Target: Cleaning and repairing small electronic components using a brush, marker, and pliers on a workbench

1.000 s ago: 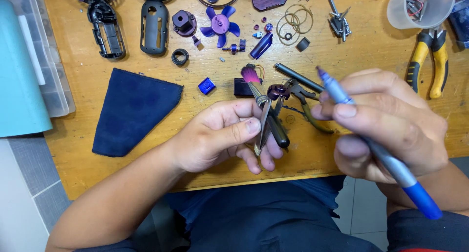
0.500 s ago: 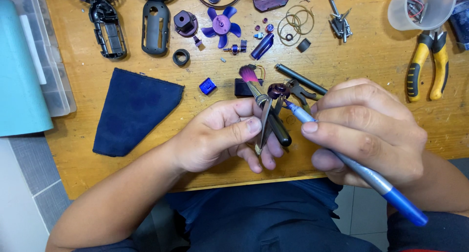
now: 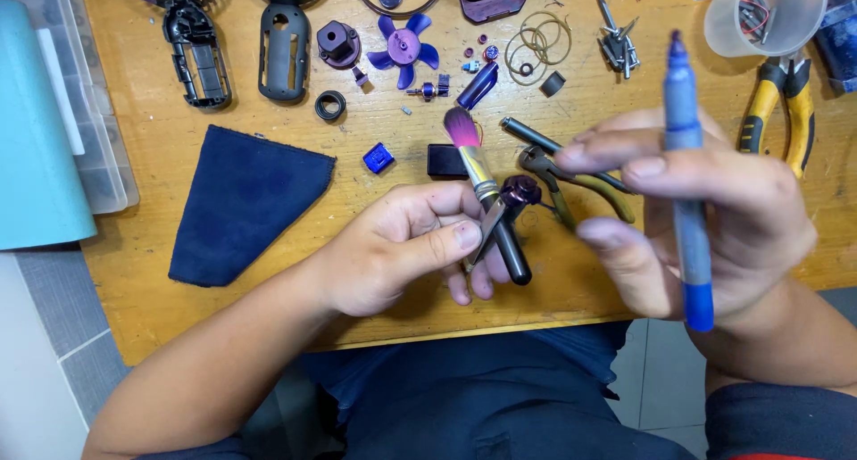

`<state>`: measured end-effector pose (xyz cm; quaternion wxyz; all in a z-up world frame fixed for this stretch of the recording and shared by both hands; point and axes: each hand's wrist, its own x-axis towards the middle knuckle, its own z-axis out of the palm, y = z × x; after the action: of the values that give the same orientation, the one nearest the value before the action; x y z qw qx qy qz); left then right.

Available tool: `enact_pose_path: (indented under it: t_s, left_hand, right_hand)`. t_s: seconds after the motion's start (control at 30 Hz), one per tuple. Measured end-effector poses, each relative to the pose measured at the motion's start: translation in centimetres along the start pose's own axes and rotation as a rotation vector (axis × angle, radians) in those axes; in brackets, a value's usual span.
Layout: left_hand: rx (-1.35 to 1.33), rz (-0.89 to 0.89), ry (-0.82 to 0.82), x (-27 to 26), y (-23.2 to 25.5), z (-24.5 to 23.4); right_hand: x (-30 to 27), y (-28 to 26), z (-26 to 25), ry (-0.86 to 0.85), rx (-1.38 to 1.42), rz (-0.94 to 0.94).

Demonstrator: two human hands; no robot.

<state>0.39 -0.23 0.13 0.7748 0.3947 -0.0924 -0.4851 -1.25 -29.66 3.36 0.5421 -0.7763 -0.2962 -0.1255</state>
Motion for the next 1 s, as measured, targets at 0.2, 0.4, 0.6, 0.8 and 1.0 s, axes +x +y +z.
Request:
enact_pose_path:
  t_s: [0.2,0.4,0.6,0.8,1.0]
  left_hand:
    - [0.168,-0.028,0.01,0.0,0.1,0.4]
    - [0.224,-0.011,0.011,-0.1,0.0,0.3]
    - [0.335,0.015,0.048,-0.1,0.4,0.5]
    - [0.468,0.025,0.117,-0.1,0.7,0.2]
    - [1.008,0.035,0.269,-0.1,2.3,1.3]
  right_hand:
    - [1.5,-1.0,0.1,-0.178,0.254,0.172]
    - [1.8,-1.2,0.1,-0.214,0.235,0.187]
    - [2.3,-1.4,0.4,-0.228,0.242,0.197]
    - [2.3,-1.2,0.4,-0.243,0.232,0.216]
    - [2.5,-1.2,0.5,-0.235,0.133,0.176]
